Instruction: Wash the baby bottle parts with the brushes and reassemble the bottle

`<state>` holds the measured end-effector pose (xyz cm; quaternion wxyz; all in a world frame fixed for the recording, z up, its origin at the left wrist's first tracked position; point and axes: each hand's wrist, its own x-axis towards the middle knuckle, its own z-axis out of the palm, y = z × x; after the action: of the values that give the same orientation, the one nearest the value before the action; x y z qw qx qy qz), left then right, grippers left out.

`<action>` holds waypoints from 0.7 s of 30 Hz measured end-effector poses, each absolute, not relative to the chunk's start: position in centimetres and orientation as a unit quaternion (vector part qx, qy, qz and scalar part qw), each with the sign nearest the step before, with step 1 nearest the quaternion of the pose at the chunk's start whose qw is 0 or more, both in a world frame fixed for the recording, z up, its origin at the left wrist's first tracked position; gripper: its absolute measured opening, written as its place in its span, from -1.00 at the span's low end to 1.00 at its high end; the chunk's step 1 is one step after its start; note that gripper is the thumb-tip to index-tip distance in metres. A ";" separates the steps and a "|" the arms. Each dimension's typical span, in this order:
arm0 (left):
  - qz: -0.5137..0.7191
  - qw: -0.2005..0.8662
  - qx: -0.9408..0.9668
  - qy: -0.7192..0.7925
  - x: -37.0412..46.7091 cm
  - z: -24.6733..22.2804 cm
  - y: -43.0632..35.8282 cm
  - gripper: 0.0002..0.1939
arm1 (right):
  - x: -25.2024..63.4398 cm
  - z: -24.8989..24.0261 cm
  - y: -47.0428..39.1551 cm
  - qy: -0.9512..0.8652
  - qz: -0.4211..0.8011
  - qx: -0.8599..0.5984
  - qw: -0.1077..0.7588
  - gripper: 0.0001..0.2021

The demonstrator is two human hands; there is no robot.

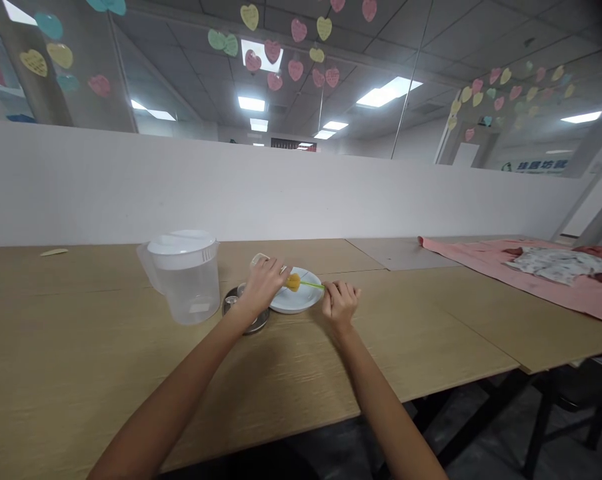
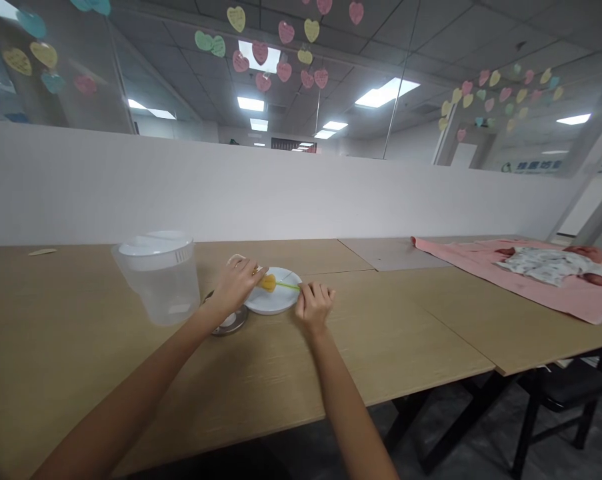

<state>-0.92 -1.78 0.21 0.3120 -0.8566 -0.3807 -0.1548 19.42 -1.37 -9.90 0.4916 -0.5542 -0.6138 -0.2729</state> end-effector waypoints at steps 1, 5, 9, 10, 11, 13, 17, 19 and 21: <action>-0.154 0.313 -0.856 -0.382 -0.9 0.0 -1.7 -0.61 | 19.4 -9.9 -1.3 -0.615 -0.275 -0.552 0.492 -0.72; -0.144 0.319 -0.851 -0.391 -1.0 -0.3 -1.3 -0.59 | 19.7 -10.1 -1.2 -0.611 -0.272 -0.555 0.495 -0.73; -0.155 0.313 -0.844 -0.407 -1.8 0.0 -1.0 -0.59 | 20.1 -10.2 -0.9 -0.576 -0.252 -0.591 0.505 -0.74; -0.163 0.310 -0.841 -0.412 -2.0 0.2 -1.0 -0.59 | 20.3 -10.2 -0.8 -0.556 -0.244 -0.607 0.512 -0.73; -0.172 0.303 -0.840 -0.417 -2.3 0.3 -0.9 -0.59 | 20.5 -10.2 -0.7 -0.532 -0.235 -0.625 0.520 -0.72; -0.196 0.273 -0.840 -0.426 -2.6 0.6 -0.9 -0.58 | 21.0 -10.1 -0.3 -0.475 -0.208 -0.668 0.534 -0.70; -0.279 0.106 -0.840 -0.452 -2.0 1.0 -1.6 -0.53 | 21.9 -10.5 0.6 -0.405 -0.121 -0.751 0.507 -0.67; -0.314 -0.002 -0.836 -0.451 -0.9 1.2 -2.7 -0.46 | 22.1 -11.0 1.0 -0.424 -0.074 -0.774 0.464 -0.66; -0.327 -0.085 -0.841 -0.423 0.4 1.3 -4.1 -0.41 | 22.1 -11.5 1.4 -0.464 -0.045 -0.775 0.427 -0.66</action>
<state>0.44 -4.06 1.27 -0.0854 -0.8407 -0.4231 -0.3270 22.09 1.35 -11.50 0.4272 -0.7747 -0.4640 -0.0454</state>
